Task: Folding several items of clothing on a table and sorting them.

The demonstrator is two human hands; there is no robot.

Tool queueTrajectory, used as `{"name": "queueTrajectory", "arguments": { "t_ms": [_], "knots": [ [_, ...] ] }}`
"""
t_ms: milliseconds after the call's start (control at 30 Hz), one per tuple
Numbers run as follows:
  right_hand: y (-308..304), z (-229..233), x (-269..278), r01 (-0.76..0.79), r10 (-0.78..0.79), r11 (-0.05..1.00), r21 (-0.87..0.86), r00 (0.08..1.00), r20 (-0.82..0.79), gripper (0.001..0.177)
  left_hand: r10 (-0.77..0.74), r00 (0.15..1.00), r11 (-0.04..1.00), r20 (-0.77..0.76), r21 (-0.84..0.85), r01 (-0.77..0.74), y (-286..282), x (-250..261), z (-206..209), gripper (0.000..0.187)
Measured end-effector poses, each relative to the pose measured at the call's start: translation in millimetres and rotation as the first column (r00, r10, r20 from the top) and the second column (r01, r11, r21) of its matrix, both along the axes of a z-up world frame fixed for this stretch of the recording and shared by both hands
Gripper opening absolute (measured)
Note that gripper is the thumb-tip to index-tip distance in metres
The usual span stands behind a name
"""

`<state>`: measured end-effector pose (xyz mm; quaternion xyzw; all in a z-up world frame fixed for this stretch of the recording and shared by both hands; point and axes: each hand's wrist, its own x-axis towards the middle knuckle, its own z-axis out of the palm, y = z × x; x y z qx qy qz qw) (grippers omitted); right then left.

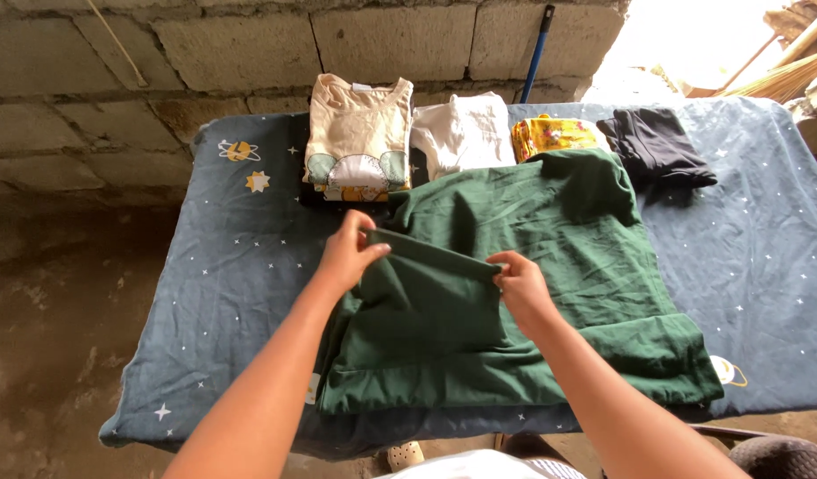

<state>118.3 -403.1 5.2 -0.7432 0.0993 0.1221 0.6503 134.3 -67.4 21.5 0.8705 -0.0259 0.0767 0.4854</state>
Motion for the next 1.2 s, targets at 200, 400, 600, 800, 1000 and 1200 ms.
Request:
{"name": "queueTrajectory", "arguments": {
  "t_ms": [200, 400, 600, 800, 1000, 1200],
  "knots": [
    [-4.7, -33.4, -8.3, 0.176, -0.169, 0.983, 0.045, 0.977, -0.128, 0.051, 0.221, 0.968, 0.961, -0.120, -0.139, -0.237, -8.1, -43.4, -76.4, 0.060],
    [0.0, -14.7, -38.5, -0.020, -0.067, 0.954, -0.299, 0.958, -0.277, 0.068, 0.273, 0.938, 0.961, -0.212, 0.104, -0.257, -16.0, -74.6, -69.3, 0.043],
    [-6.2, -37.0, -47.4, -0.067, -0.012, 0.947, -0.314, 0.970, -0.242, 0.063, 0.316, 0.804, 0.866, -0.503, -0.193, -0.461, -9.7, -53.4, -65.9, 0.024],
    [-11.7, -44.0, -47.8, -0.100, 0.039, 0.905, -0.414, 0.987, -0.154, 0.062, 0.384, 0.860, 0.917, -0.337, 0.033, -0.397, -20.2, -67.0, -54.4, 0.035],
    [-11.9, -45.7, -32.9, -0.031, -0.045, 0.952, -0.304, 0.970, -0.239, 0.053, 0.283, 0.860, 0.947, -0.425, -0.021, -0.322, -12.0, -74.6, -62.1, 0.049],
    [4.6, -25.8, -15.0, 0.123, -0.118, 0.992, -0.002, 0.946, -0.303, 0.054, 0.080, 0.897, 0.867, -0.435, -0.413, -0.278, -22.5, -50.5, -45.1, 0.035]
  ]
}}
